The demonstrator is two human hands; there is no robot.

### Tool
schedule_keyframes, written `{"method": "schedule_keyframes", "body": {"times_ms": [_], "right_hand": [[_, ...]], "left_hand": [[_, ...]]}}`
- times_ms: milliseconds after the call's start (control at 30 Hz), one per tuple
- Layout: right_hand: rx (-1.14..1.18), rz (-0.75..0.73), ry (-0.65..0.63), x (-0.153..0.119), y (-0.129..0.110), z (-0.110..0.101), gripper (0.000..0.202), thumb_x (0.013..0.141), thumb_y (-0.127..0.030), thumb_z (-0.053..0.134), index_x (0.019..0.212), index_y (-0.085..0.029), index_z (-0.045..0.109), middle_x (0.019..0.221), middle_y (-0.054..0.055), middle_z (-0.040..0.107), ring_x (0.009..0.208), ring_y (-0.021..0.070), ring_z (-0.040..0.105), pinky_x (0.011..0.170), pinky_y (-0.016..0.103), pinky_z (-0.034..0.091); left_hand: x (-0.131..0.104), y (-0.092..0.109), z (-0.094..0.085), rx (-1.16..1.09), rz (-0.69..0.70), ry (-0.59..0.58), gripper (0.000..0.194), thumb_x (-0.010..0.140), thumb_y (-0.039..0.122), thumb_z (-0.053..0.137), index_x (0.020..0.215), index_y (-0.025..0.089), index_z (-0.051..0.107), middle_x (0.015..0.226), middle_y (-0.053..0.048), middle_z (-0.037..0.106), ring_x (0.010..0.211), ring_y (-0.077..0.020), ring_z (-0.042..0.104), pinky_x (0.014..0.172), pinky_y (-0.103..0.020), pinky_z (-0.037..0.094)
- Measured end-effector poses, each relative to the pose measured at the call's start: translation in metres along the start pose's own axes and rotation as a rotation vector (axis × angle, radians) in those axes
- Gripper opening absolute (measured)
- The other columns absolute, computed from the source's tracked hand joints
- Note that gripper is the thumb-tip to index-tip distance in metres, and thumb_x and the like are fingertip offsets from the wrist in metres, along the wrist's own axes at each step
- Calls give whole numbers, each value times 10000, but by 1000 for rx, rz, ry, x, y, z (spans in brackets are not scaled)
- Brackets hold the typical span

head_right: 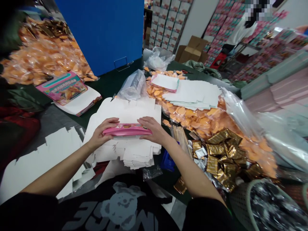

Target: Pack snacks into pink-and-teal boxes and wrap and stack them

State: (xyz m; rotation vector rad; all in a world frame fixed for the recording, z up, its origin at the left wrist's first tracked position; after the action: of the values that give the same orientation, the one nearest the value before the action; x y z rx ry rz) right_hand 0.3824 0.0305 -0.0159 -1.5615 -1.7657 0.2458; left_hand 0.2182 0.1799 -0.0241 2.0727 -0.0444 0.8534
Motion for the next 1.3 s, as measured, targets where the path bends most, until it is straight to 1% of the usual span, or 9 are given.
{"method": "schedule_keyframes", "body": {"times_ms": [133, 333, 467, 567, 667, 833, 1000, 1167, 1300], "right_hand": [[-116, -96, -131, -1, -2, 1, 617, 849, -450, 696, 1419, -321, 497, 1469, 75, 510, 1363, 272, 458, 1145, 514, 398], [-181, -135, -209, -2, 9, 11, 496, 908, -389, 639, 1383, -292, 536, 1502, 63, 480, 1420, 239, 400, 1176, 492, 374], [-188, -174, -223, 0, 12, 17, 469, 939, -380, 590, 1394, -288, 520, 1520, 50, 457, 1440, 218, 368, 1194, 472, 352], [-219, -137, -197, 6, 13, 16, 497, 924, -392, 610, 1401, -291, 510, 1512, 41, 466, 1454, 214, 344, 1207, 455, 332], [-310, 49, -26, -1, 16, -9, 583, 889, -420, 654, 1424, -263, 484, 1506, 74, 469, 1470, 278, 306, 1214, 532, 280], [-351, 571, 362, -107, 12, -69, 504, 938, -413, 548, 1410, -241, 498, 1276, 122, 641, 1186, 320, 601, 1034, 532, 468], [-218, 992, 227, -229, 6, -25, 304, 910, -441, 538, 1035, -225, 711, 846, 72, 746, 766, 256, 704, 771, 405, 556], [-169, 1097, 321, -254, 6, 15, 270, 876, -457, 555, 886, -255, 734, 858, 50, 756, 807, 236, 697, 759, 351, 527], [68, 1165, 654, -259, 13, 26, 314, 812, -496, 589, 779, -206, 704, 611, 0, 620, 593, 163, 558, 625, 285, 466]], "left_hand": [[-4, 0, -5, 117, 195, -102, 541, 684, 462, 818, 1172, 260, 697, 1414, -174, 537, 1146, -298, 643, 957, -484, 551], [2, 7, -9, 247, 271, -67, 394, 685, 417, 837, 1039, 273, 741, 1308, -122, 643, 1209, -308, 614, 1003, -520, 525], [12, 14, 8, 300, 228, -230, 326, 717, 424, 815, 971, 239, 727, 1256, -132, 676, 1225, -299, 604, 1012, -528, 515], [15, 24, 18, 283, 248, -272, 283, 821, 342, 731, 1099, 292, 711, 1205, -74, 712, 1155, -237, 652, 987, -459, 546], [12, 35, 22, 302, 259, -156, 349, 834, 263, 715, 1174, 339, 690, 1211, -32, 712, 1119, -222, 670, 981, -439, 549], [-3, 42, 36, 356, 158, 72, 389, 804, 249, 745, 1179, 335, 695, 1254, -23, 690, 1095, -255, 668, 1012, -471, 503], [-11, 33, 56, 334, 35, 145, 344, 790, 273, 755, 1129, 319, 715, 1290, -29, 667, 1132, -285, 618, 1048, -502, 443], [-10, 36, 68, 416, 61, 122, 322, 824, 297, 715, 1145, 297, 704, 1303, -49, 659, 1168, -281, 603, 1046, -482, 440], [-6, 43, 70, 564, 59, 92, 278, 866, 317, 659, 1136, 267, 695, 1286, -57, 672, 1145, -261, 625, 1022, -467, 463]]}}
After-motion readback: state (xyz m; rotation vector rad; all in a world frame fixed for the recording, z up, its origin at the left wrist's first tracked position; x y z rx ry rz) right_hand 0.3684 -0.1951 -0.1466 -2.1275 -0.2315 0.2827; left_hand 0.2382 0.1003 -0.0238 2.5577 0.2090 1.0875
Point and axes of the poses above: each hand's wrist, its own x-axis towards the middle knuckle, its own z-axis out of the palm, y = z × x, the point moved 9 cm from there along x, towards the middle knuckle
